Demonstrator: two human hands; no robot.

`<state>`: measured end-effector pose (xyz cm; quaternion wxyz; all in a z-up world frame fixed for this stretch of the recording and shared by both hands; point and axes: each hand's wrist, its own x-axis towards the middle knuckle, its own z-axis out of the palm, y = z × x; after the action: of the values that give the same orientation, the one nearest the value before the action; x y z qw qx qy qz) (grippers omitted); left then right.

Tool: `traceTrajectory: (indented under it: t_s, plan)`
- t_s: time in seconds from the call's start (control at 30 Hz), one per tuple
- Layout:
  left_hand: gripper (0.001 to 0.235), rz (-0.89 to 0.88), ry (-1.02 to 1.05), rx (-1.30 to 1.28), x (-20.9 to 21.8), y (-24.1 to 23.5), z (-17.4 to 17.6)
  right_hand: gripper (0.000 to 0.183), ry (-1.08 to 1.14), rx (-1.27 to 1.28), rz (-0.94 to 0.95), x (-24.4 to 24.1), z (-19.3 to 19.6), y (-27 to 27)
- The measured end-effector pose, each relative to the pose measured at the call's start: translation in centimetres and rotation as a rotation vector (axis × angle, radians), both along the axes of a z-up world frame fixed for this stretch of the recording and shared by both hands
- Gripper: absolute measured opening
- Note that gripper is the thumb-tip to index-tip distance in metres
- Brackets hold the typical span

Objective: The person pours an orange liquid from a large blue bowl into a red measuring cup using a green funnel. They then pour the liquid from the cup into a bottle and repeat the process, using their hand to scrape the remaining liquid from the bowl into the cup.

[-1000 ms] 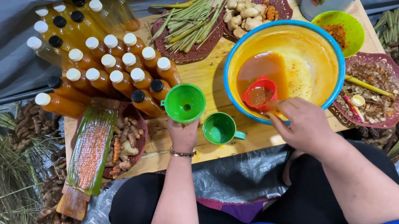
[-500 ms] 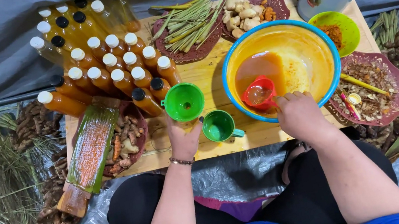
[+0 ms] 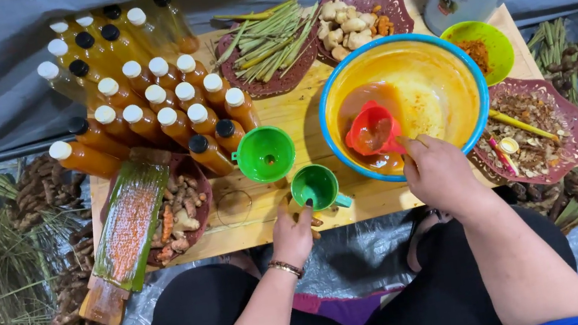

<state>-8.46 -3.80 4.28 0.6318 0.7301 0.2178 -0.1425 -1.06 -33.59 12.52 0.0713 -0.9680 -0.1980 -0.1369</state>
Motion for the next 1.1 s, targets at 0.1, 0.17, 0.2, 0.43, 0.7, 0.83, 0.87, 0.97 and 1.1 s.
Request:
traceTrajectory:
  t_s: [0.1, 0.17, 0.2, 0.43, 0.7, 0.83, 0.87, 0.97, 1.1]
  plan:
    - [0.068, -0.001, 0.008, -0.070, 0.1, -0.5, 0.6, 0.029, 0.003, 0.049, -0.009, -0.5, 0.1, 0.2]
    - [0.068, 0.012, 0.000, -0.112, 0.3, -0.8, 1.0, 0.028, 0.006, 0.094, -0.020, -0.5, 0.0, 0.2]
    - [0.068, 0.013, -0.016, -0.144, 0.3, -0.9, 1.0, 0.028, -0.016, 0.098, -0.022, -0.5, 0.0, 0.1]
    - [0.069, 0.037, -0.025, -0.284, 0.1, -1.6, 2.1, 0.033, -0.049, 0.232, -0.047, -0.9, 0.5, -1.1]
    - [0.071, 0.025, -0.021, -0.356, 0.6, -2.2, 0.5, 0.036, 0.068, 0.363, -0.144, -1.8, 1.1, -1.9]
    - [0.068, 0.003, -0.044, -0.361, 1.0, -2.4, -0.5, 0.039, 0.138, 0.437, -0.153, -1.9, 1.9, -1.9]
    - [0.068, 0.002, -0.045, -0.361, 0.9, -2.4, -1.3, 0.039, 0.137, 0.437, -0.153, -1.9, 1.5, -2.1]
    - [0.067, 0.014, -0.033, -0.372, 1.1, -2.4, -2.7, 0.041, 0.185, 0.449, -0.175, -1.9, 0.7, -2.5]
    - [0.068, 0.031, -0.017, -0.391, 1.2, -2.5, -2.6, 0.041, 0.211, 0.465, -0.187, -1.8, 0.5, -2.4]
